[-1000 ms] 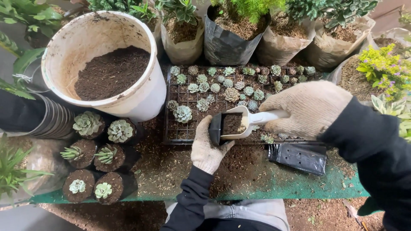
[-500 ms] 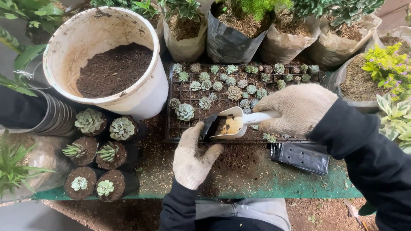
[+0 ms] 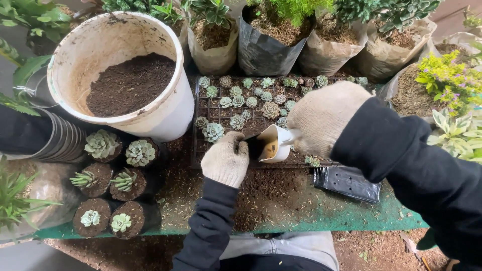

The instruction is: The person repots small succulents by scooping soil from a bucket into black plastic pots, placing each plant inside, and adding more soil to fill the pot. The person handles multiple plants one at a time and places the finished pots on a nearby tray.

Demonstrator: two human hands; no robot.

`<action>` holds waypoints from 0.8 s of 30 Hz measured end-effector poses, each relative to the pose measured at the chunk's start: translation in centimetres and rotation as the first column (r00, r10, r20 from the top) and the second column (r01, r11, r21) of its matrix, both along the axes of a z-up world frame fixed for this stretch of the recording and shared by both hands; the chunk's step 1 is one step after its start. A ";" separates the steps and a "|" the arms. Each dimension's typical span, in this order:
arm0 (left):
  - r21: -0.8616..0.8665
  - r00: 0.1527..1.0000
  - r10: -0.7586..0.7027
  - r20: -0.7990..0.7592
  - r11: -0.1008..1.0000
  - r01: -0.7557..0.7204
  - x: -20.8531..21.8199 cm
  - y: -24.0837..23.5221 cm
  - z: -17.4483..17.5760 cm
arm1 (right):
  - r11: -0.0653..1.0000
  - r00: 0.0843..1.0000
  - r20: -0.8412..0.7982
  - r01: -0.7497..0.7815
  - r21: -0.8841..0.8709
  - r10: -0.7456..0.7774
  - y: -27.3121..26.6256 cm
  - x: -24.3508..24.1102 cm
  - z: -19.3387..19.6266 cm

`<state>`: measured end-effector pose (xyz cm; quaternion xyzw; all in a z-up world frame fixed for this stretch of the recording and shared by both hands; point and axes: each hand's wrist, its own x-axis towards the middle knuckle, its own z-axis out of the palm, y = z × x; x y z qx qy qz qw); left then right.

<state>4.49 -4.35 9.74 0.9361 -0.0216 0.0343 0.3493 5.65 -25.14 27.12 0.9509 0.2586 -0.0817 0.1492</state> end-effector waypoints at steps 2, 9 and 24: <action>0.023 1.000 0.001 -0.023 1.000 0.000 0.0 -0.4 0.0 | 0.999 1.000 0.023 -0.001 -0.041 0.002 1.1 -0.1 1.1; 0.049 0.996 0.008 -0.091 0.999 -0.004 0.5 -0.6 -0.1 | 0.945 0.967 -0.105 0.197 -0.261 -0.231 4.4 0.5 4.8; -0.451 0.937 0.165 0.307 0.892 -0.009 -1.1 2.6 1.8 | 0.830 0.849 -0.004 0.517 0.211 -0.528 2.0 0.8 10.0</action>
